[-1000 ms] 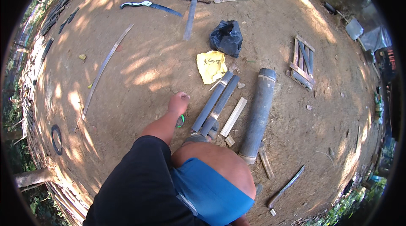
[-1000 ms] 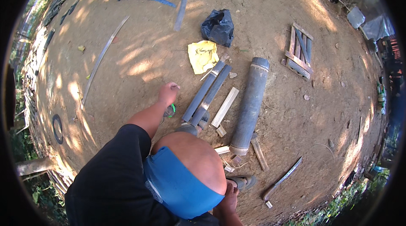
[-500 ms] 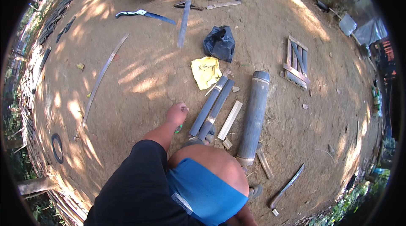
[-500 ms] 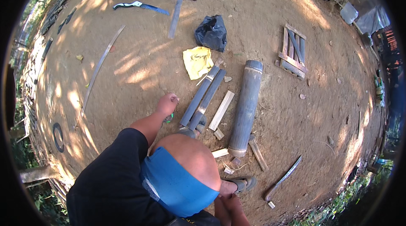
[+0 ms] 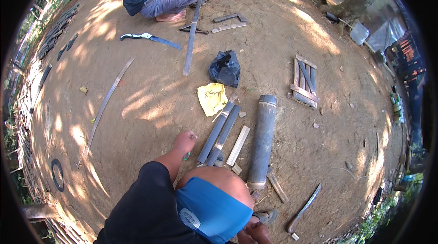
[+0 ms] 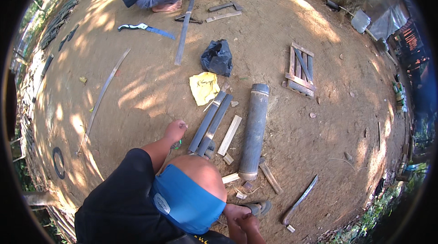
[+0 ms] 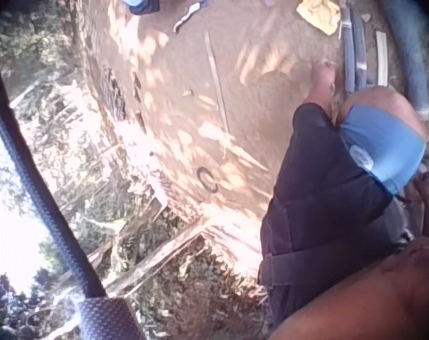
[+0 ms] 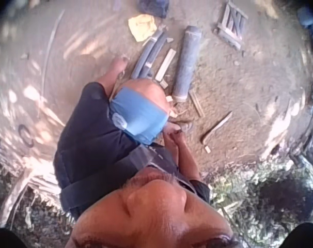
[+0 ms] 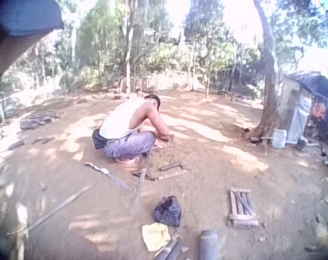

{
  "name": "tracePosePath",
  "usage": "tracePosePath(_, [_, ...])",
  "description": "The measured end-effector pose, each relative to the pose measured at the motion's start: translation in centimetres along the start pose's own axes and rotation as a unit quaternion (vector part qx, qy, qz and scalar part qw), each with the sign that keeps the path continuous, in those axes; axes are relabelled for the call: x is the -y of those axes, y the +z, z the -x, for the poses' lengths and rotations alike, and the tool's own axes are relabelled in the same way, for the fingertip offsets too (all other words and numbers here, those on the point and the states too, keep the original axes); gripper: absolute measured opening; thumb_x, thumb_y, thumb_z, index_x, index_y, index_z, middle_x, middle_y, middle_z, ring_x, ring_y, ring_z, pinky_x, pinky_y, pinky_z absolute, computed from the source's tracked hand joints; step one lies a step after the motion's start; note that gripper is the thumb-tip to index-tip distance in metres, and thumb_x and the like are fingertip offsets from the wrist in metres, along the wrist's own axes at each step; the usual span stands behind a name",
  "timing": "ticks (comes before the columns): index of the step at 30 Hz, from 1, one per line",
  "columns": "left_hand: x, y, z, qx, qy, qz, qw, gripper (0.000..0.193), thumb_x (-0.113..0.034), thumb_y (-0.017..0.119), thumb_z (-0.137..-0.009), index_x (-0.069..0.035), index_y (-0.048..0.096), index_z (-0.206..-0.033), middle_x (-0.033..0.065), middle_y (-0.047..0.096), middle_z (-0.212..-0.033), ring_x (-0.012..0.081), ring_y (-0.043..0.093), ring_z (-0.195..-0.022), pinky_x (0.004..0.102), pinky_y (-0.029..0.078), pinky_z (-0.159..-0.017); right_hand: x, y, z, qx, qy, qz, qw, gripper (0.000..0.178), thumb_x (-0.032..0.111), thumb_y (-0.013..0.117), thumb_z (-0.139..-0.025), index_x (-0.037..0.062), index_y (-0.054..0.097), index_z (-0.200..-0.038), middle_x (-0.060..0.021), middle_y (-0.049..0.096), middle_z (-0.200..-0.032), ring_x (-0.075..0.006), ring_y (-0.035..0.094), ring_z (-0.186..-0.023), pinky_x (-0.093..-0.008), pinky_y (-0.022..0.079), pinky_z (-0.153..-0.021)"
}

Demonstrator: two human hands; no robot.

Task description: The person measures a wooden slat with a tape measure, marks it with a pencil, and cuts it with a hand saw.

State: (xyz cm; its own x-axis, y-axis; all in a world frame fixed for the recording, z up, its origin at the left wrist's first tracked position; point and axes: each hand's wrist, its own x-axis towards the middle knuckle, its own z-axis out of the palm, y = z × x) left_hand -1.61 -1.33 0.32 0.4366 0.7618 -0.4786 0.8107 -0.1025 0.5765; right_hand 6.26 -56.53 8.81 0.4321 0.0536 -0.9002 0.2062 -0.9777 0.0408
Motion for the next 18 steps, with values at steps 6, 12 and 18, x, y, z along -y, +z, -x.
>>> tracePosePath(6, [-0.8, -3.4, 2.0, 0.028, -0.023, -0.045, 0.998, 0.034, -0.036, 0.067, -0.093, -0.009, 0.071, -0.113, 0.0145, 0.075, -0.108, 0.0314, 0.071, -0.101, 0.0432, 0.054, -0.089, -0.4, 3.9, -1.1, -0.039, 0.001, -0.112, 0.993, 0.082, 0.057, 0.089, -0.065, -0.0002, 0.06, -0.116, -0.0167, 0.071, -0.106, -0.032, 0.069, -0.103, -0.0419, 0.054, -0.092])
tracePosePath(12, [-0.6, -2.4, 1.2, 0.04, -0.035, -0.006, 0.999, 0.035, -0.038, 0.065, -0.093, -0.011, 0.071, -0.113, 0.0157, 0.072, -0.114, 0.0357, 0.067, -0.109, 0.0452, 0.052, -0.093, -2.3, 4.4, -1.1, -0.078, -0.015, -0.109, 0.991, 0.079, 0.056, 0.087, -0.067, -0.0017, 0.058, -0.113, -0.0198, 0.071, -0.103, -0.0366, 0.07, -0.101, -0.0445, 0.055, -0.09])
tracePosePath(18, [0.5, -2.1, 1.1, 0.02, -0.038, 0.003, 0.999, 0.032, -0.037, 0.065, -0.093, -0.013, 0.072, -0.112, 0.0152, 0.073, -0.111, 0.0356, 0.068, -0.107, 0.0458, 0.053, -0.092, -4.0, 5.4, -3.6, -0.062, -0.038, 0.001, 0.997, 0.074, 0.055, 0.08, -0.074, -0.0023, 0.056, -0.113, -0.0234, 0.071, -0.104, -0.0406, 0.069, -0.101, -0.0473, 0.054, -0.091])
